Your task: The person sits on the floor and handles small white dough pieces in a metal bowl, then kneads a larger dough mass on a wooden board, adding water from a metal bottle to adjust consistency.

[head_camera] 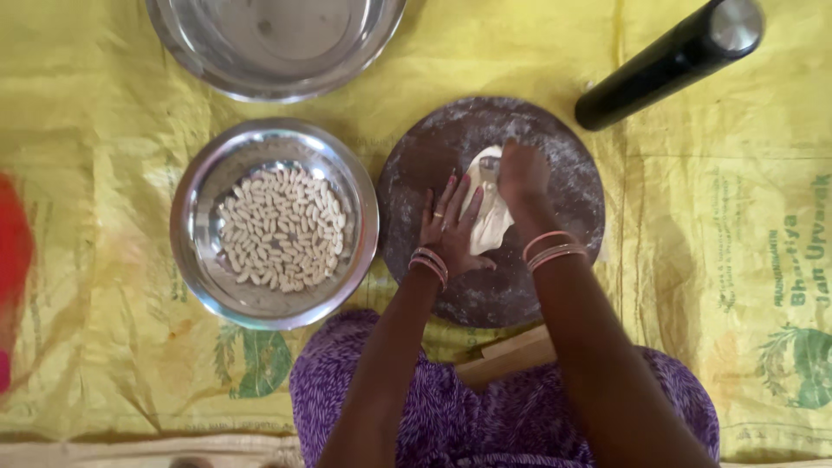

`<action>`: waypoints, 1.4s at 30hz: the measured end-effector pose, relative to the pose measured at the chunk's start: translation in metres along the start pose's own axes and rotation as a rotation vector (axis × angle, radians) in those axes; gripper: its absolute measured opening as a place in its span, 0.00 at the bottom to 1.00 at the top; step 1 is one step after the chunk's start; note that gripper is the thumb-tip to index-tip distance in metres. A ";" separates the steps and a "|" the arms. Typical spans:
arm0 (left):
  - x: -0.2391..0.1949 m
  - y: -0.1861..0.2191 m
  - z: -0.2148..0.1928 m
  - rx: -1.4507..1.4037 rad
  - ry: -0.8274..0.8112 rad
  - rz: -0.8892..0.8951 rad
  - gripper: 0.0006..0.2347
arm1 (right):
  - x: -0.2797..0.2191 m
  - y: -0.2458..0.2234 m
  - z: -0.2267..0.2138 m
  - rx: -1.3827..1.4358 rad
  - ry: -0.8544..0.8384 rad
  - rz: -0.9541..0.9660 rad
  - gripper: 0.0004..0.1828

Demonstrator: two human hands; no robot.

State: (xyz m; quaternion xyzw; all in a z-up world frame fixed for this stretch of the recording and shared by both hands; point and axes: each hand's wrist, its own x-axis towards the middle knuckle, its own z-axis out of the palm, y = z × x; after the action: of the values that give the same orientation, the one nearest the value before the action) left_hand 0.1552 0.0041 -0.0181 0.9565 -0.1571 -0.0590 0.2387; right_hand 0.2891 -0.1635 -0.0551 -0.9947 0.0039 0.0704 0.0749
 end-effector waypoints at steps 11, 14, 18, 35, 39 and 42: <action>0.020 -0.023 0.021 -0.250 -0.028 -0.099 0.26 | -0.087 0.011 -0.016 0.792 0.277 0.177 0.24; 0.039 -0.017 0.012 -0.590 0.029 -0.365 0.31 | -0.110 -0.016 0.000 0.967 0.262 0.457 0.30; 0.043 -0.001 0.014 -0.380 0.123 -0.465 0.40 | -0.127 -0.030 0.027 0.715 0.476 0.170 0.45; 0.074 0.009 0.036 0.179 0.160 -0.495 0.24 | -0.123 0.011 -0.034 0.635 0.128 -0.019 0.35; 0.077 0.004 0.045 0.179 0.136 -0.485 0.23 | -0.137 0.019 -0.041 0.771 0.036 0.057 0.29; 0.086 0.000 0.042 0.191 0.194 -0.465 0.23 | -0.150 0.015 -0.046 0.779 0.111 0.028 0.29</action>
State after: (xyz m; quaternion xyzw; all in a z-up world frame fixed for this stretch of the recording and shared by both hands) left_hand 0.2287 -0.0427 -0.0584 0.9863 0.0855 -0.0050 0.1412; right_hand 0.1464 -0.1854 0.0089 -0.8939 0.0478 0.0110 0.4455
